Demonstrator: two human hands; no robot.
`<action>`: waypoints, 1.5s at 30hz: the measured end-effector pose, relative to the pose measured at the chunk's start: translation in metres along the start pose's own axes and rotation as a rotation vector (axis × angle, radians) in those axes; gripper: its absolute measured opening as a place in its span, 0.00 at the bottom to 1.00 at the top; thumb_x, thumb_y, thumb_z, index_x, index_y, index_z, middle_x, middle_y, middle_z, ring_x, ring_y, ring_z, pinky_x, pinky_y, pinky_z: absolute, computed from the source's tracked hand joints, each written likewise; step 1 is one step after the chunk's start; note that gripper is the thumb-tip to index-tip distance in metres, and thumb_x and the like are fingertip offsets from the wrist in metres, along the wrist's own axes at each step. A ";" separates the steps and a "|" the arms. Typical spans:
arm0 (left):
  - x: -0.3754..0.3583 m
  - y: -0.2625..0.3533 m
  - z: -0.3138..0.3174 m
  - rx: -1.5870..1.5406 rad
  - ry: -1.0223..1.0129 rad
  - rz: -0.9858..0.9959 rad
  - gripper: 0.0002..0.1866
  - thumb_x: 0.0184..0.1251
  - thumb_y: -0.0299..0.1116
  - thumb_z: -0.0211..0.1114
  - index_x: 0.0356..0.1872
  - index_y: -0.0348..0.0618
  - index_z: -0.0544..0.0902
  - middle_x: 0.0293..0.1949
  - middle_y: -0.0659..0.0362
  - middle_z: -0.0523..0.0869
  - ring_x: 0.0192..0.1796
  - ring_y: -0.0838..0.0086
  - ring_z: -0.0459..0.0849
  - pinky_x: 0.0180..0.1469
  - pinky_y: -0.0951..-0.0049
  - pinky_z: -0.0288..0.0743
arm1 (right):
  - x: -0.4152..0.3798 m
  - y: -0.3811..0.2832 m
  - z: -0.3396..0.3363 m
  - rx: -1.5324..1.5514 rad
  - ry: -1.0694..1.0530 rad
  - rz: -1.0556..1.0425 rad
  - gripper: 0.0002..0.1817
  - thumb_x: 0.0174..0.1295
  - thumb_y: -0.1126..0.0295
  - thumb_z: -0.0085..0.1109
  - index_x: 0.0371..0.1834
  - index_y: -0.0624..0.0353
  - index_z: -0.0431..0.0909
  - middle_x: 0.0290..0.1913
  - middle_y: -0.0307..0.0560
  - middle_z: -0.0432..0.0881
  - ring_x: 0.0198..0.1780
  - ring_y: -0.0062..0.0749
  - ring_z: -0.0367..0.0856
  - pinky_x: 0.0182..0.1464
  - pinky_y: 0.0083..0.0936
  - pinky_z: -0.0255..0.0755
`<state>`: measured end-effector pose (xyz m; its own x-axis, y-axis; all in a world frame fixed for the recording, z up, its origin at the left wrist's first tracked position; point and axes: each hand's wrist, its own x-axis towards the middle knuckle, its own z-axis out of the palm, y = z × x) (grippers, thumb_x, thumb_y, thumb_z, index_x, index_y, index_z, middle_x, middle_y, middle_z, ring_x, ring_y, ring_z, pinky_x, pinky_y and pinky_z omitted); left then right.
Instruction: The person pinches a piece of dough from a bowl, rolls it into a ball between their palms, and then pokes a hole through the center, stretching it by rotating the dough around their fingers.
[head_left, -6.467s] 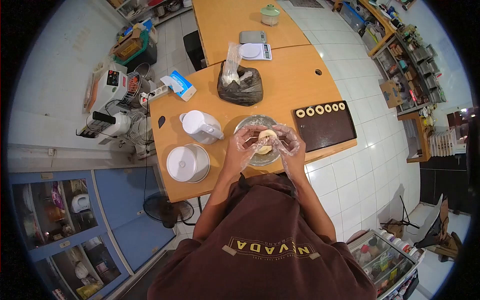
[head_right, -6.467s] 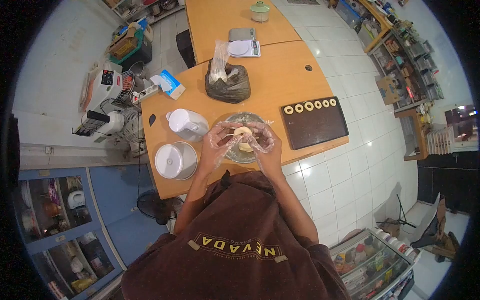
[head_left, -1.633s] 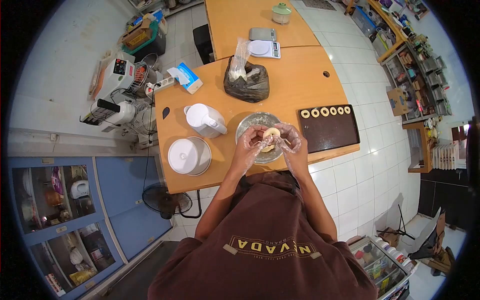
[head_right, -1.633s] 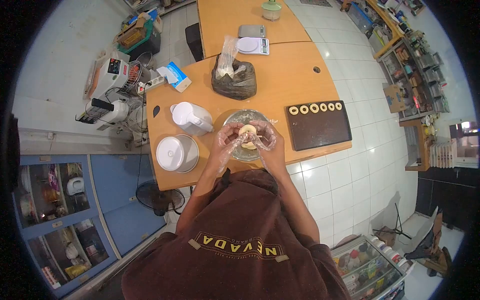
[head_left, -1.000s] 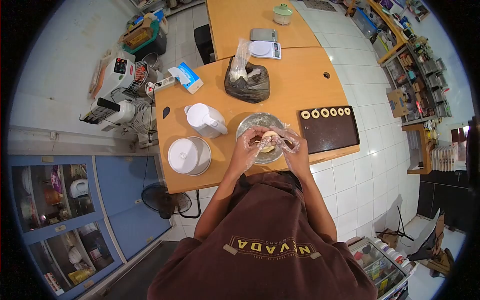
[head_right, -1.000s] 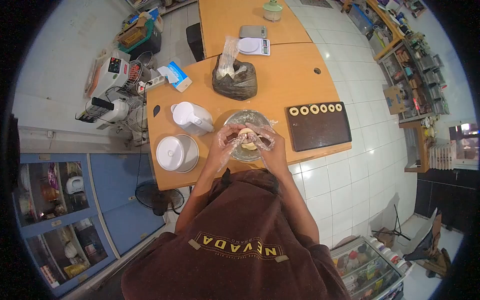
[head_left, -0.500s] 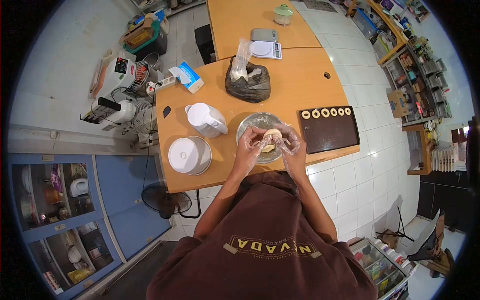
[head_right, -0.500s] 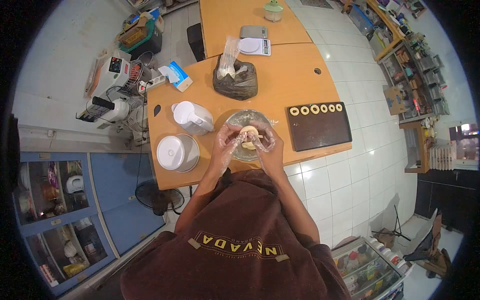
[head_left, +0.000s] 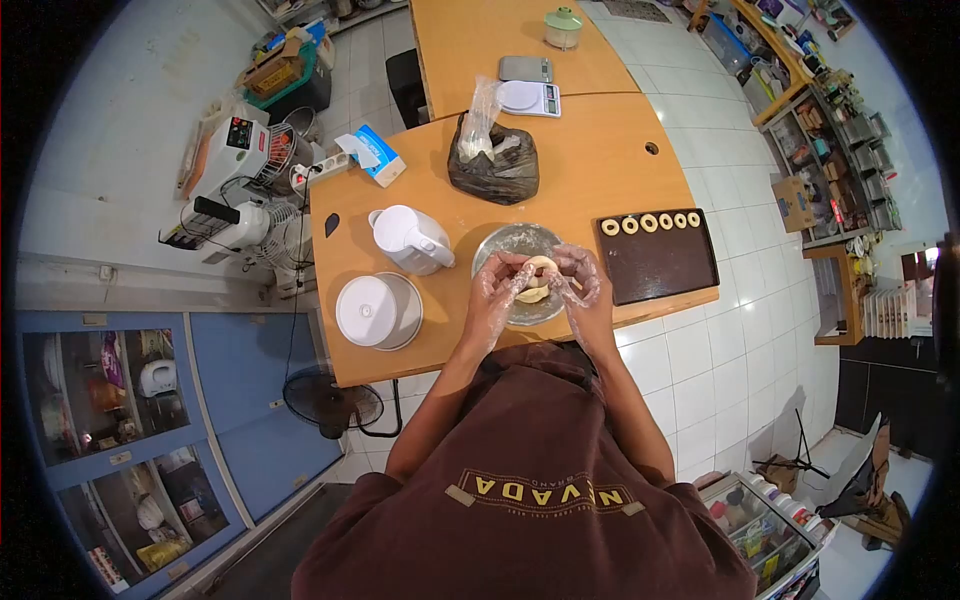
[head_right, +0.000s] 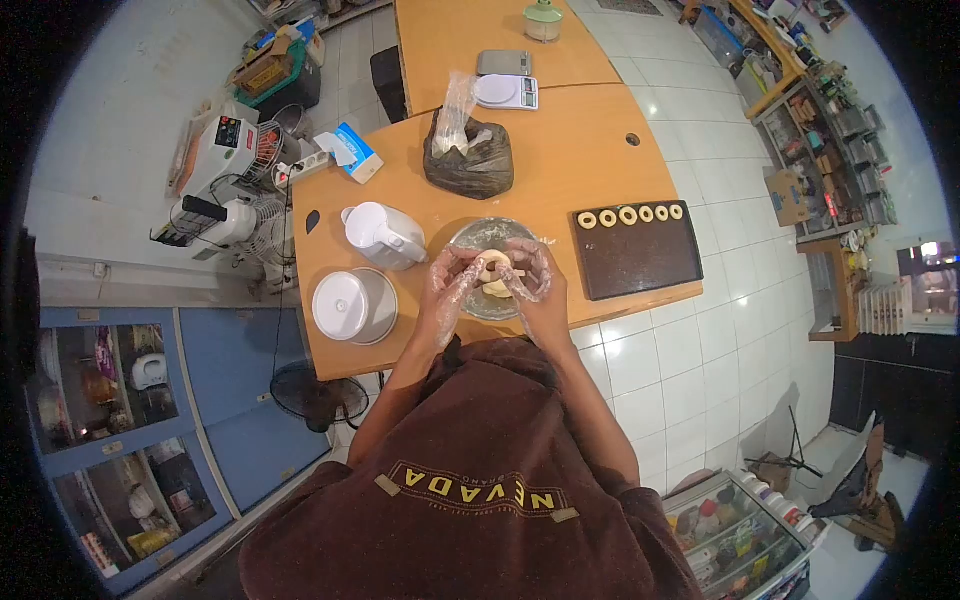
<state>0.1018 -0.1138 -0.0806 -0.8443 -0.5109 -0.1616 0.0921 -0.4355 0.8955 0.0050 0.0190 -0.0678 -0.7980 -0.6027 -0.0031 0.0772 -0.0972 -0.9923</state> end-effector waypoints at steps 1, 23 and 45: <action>0.000 -0.001 0.000 -0.019 0.005 0.002 0.09 0.78 0.27 0.67 0.52 0.38 0.80 0.50 0.58 0.86 0.55 0.77 0.84 0.62 0.73 0.78 | 0.000 -0.002 0.000 0.030 -0.023 0.039 0.19 0.72 0.78 0.67 0.63 0.65 0.77 0.54 0.46 0.85 0.56 0.26 0.84 0.59 0.25 0.79; 0.004 0.004 -0.023 0.209 -0.104 0.015 0.16 0.74 0.22 0.68 0.59 0.37 0.79 0.51 0.55 0.87 0.54 0.75 0.86 0.61 0.71 0.78 | 0.008 -0.002 0.005 0.085 -0.039 0.017 0.20 0.72 0.77 0.67 0.65 0.66 0.78 0.54 0.46 0.87 0.55 0.26 0.85 0.59 0.27 0.80; 0.005 -0.002 -0.019 0.043 0.020 0.000 0.14 0.74 0.23 0.69 0.56 0.37 0.78 0.51 0.55 0.86 0.55 0.74 0.85 0.60 0.70 0.80 | 0.007 0.004 0.008 0.022 -0.119 0.065 0.26 0.72 0.77 0.67 0.71 0.64 0.74 0.57 0.46 0.83 0.56 0.27 0.83 0.59 0.30 0.81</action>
<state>0.1078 -0.1300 -0.0910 -0.8335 -0.5259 -0.1696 0.0690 -0.4036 0.9123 0.0043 0.0083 -0.0704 -0.7145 -0.6978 -0.0511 0.1407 -0.0717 -0.9875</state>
